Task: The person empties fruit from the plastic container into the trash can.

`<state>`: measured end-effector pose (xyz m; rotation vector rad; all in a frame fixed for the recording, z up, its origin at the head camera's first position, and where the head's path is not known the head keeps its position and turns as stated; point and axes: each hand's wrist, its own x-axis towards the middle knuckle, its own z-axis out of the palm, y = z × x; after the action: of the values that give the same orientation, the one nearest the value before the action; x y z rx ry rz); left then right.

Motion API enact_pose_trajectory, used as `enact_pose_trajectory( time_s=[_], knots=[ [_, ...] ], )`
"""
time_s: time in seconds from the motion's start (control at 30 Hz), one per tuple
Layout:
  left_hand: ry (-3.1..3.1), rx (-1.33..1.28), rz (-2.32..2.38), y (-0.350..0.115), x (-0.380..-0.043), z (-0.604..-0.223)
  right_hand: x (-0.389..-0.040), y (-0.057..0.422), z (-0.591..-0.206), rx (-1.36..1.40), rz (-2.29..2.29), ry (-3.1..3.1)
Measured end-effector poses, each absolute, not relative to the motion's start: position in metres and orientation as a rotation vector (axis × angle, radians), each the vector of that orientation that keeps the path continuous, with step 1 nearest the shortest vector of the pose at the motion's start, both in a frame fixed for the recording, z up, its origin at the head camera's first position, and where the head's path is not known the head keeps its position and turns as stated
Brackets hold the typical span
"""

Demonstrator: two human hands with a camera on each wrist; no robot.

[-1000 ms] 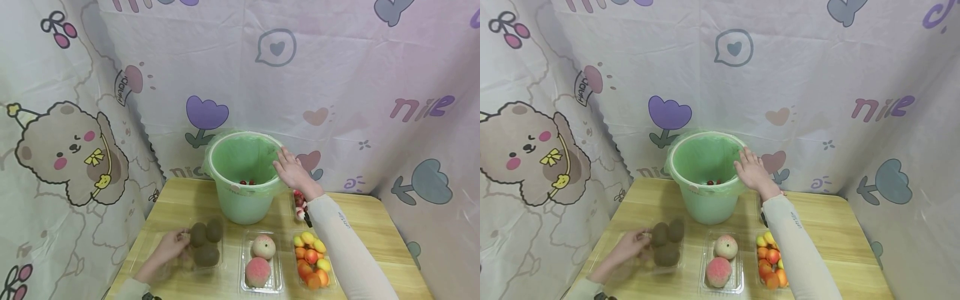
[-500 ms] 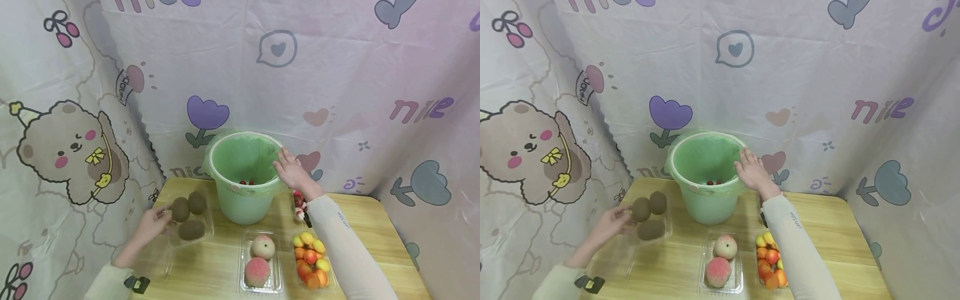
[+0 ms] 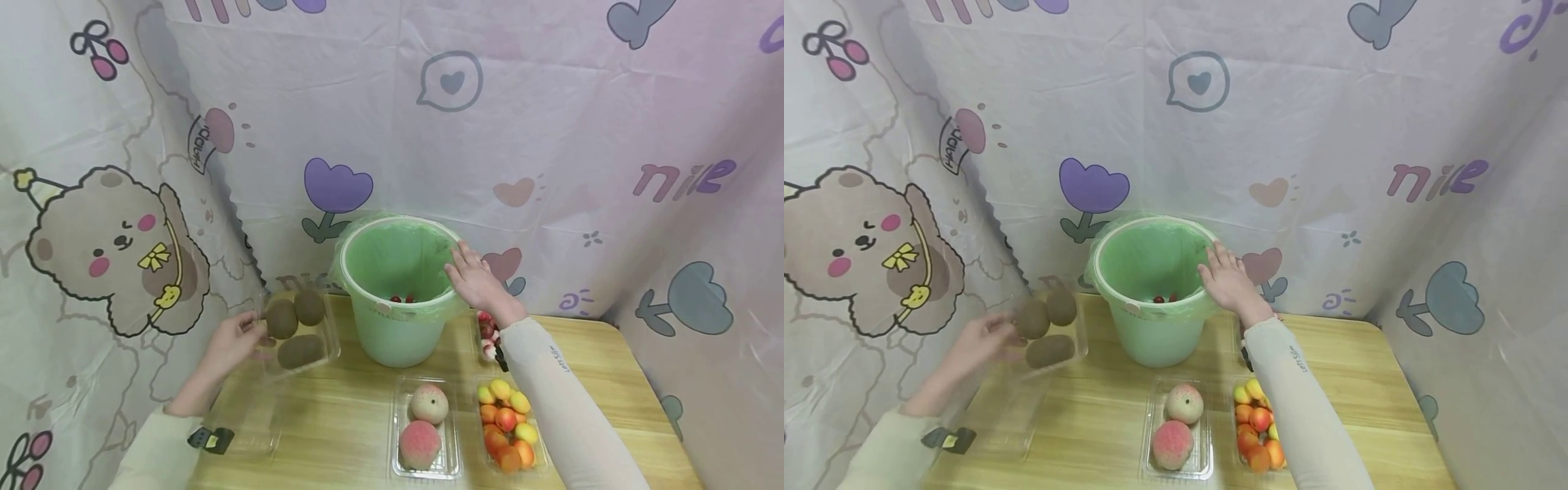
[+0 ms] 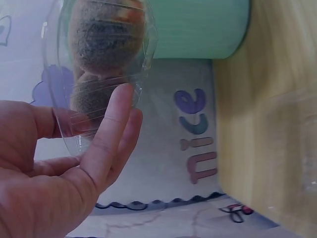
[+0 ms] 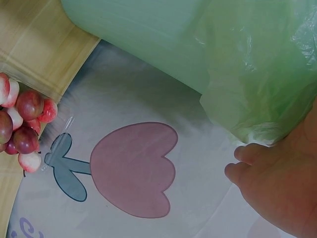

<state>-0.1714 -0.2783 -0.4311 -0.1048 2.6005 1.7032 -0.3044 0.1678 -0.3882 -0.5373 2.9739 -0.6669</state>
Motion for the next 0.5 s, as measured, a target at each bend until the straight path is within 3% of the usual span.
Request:
enact_pose_trajectory(
  time_s=[0.5],
  knots=[
    [2.692,-0.102,1.642,-0.274,-0.196,-0.373,-0.305,0.168,-0.389,-0.543,-0.659,2.974]
  ],
)
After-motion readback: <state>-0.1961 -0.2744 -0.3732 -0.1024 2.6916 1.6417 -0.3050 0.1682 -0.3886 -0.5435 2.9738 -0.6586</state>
